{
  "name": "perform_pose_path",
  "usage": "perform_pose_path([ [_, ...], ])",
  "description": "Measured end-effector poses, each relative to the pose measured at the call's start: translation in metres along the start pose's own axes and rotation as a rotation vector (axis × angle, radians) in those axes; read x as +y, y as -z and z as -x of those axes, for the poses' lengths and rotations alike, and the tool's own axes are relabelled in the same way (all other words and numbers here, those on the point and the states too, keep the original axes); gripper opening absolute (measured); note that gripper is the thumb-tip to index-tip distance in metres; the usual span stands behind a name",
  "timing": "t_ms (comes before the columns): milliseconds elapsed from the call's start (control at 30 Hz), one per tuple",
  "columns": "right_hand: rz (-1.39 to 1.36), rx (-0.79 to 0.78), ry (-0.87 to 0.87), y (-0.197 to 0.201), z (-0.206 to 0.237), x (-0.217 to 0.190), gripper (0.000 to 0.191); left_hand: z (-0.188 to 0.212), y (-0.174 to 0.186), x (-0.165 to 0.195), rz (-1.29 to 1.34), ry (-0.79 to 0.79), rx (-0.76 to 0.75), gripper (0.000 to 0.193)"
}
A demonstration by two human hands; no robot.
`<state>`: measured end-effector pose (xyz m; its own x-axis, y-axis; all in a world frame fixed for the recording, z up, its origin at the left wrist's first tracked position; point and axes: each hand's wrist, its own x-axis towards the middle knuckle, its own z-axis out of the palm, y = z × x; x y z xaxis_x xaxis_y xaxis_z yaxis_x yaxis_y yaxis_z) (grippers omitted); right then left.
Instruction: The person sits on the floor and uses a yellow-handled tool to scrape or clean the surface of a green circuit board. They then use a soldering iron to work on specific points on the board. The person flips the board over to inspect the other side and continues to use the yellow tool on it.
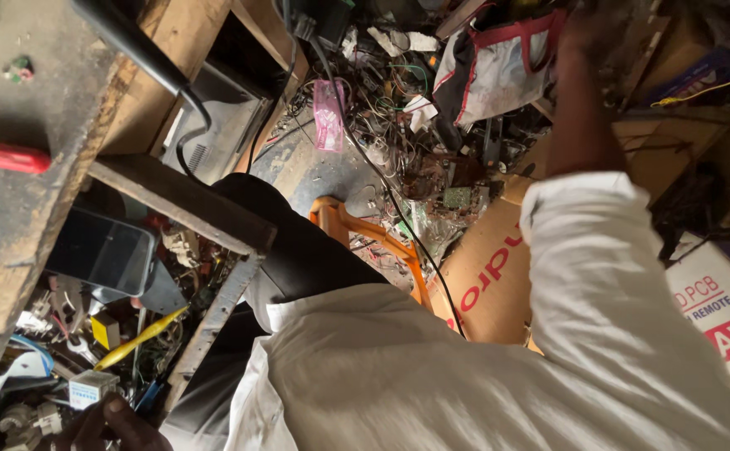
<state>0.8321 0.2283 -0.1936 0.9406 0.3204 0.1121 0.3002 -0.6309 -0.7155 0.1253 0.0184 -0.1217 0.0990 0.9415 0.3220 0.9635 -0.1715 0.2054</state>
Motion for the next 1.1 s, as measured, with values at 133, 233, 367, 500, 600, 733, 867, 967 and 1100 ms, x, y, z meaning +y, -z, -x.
perform_pose_path([
  [133, 0.057, -0.037, 0.009, -0.005, 0.038, 0.027, 0.018, 0.006, 0.0, -0.006, -0.033, -0.047, -0.008, 0.015],
  [233, 0.139, -0.11, -0.018, -0.002, 0.087, 0.046, 0.02, 0.007, 0.0, -0.007, -0.035, -0.062, -0.031, 0.015],
  [367, 0.247, -0.236, -0.056, 0.012, 0.15, 0.053, 0.024, 0.004, 0.001, 0.0, -0.038, -0.043, 0.001, 0.015],
  [500, 0.215, -0.258, -0.113, 0.022, 0.192, 0.037, 0.026, -0.008, 0.01, 0.018, 0.089, 0.022, 0.022, 0.014],
  [600, 0.117, -0.389, -0.098, 0.023, 0.207, 0.016, 0.024, -0.016, 0.027, 0.037, 0.14, 0.012, 0.048, 0.011],
  [733, 0.026, -0.455, -0.08, 0.023, 0.226, -0.016, 0.02, -0.019, 0.048, 0.057, 0.318, 0.163, 0.077, 0.01],
  [867, -0.184, -0.435, -0.037, 0.031, 0.268, -0.05, 0.021, -0.014, 0.066, 0.053, 0.418, 0.321, 0.067, 0.024],
  [967, -0.419, -0.441, -0.044, 0.048, 0.311, -0.074, 0.025, 0.002, 0.082, 0.047, 0.586, 0.429, 0.046, 0.045],
  [1100, -0.664, -0.5, -0.002, 0.08, 0.368, -0.095, 0.033, 0.033, 0.109, 0.035, 0.577, 0.267, 0.151, 0.058],
])
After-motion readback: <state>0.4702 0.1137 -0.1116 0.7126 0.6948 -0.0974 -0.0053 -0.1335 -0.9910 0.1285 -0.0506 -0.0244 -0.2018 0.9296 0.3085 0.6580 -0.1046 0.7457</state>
